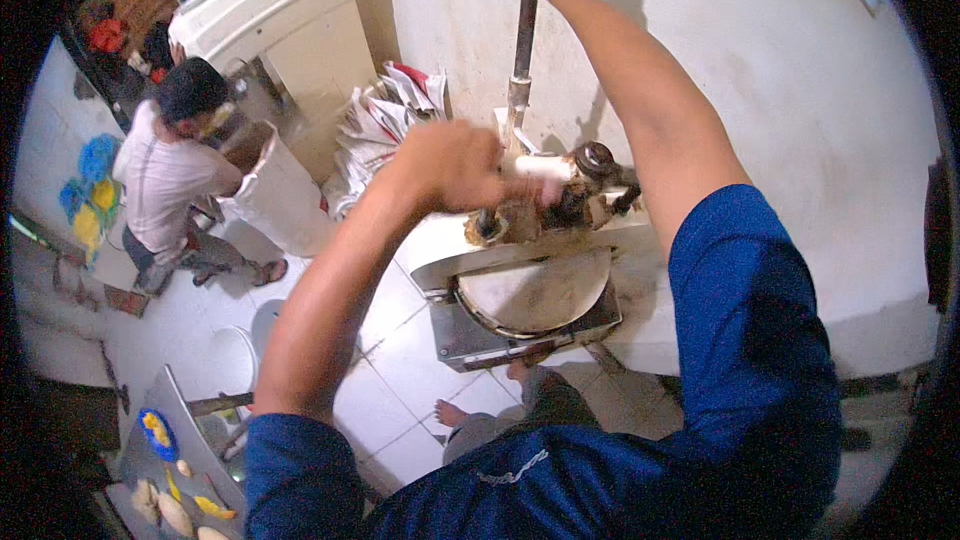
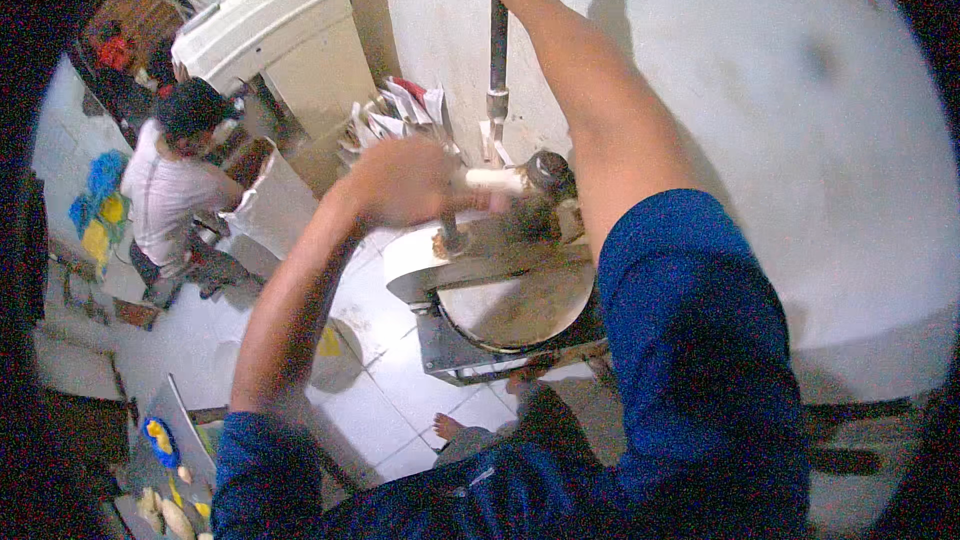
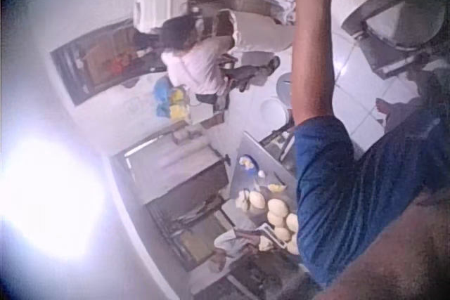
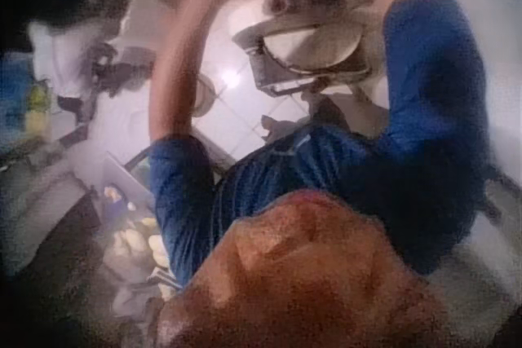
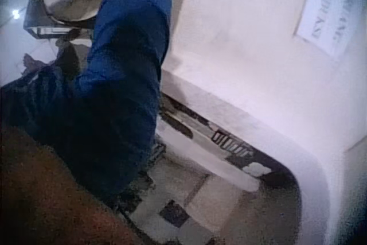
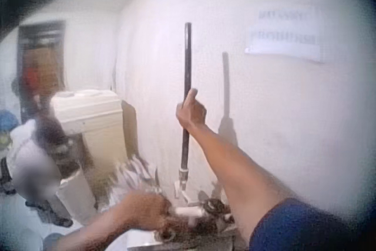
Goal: The person uses a mechanical dough divider to cut pieces of dough, then flattens a large portion of dough in a round pan by hand and begins rolling the cut pieces into small balls, placing them into a tray.
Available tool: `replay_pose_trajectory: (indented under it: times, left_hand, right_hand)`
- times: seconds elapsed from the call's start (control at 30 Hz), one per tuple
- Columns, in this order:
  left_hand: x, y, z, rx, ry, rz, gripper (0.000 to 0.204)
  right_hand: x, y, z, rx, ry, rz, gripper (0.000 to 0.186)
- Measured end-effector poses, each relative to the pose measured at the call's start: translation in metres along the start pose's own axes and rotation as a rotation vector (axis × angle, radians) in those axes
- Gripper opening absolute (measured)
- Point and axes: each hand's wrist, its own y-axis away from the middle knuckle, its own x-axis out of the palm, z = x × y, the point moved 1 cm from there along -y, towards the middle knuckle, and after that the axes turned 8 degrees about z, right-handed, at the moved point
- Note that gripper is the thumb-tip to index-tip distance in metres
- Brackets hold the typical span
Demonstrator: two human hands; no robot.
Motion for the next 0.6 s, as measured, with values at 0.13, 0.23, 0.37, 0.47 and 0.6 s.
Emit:
replay_pose_trajectory:
  times: [0.13, 0.23, 0.37, 0.47, 0.6]
  left_hand:
    - [0.039, 0.011, 0.004, -0.059, 0.007, -0.25, 0.045]
    - [0.033, 0.026, 0.002, -0.177, 0.03, -0.263, 0.043]
    - [0.051, 0.011, 0.011, -0.172, 0.021, -0.276, 0.047]
    - [0.04, 0.008, 0.0, -0.085, 0.034, -0.309, 0.052]
    - [0.046, 0.006, 0.007, -0.104, 0.042, -0.248, 0.052]
  right_hand:
    - [-0.035, 0.048, -0.021, 0.021, 0.201, 0.615, 0.04]
    - [-0.08, 0.136, 0.015, -0.315, -0.058, 0.301, 0.032]
    - [-0.205, 0.354, 0.053, -0.245, -0.602, 0.213, 0.02]
    - [-0.184, 0.535, 0.024, -0.135, -0.626, 0.552, 0.018]
    - [-0.059, 0.729, -0.068, 1.663, -1.422, 0.784, 0.048]
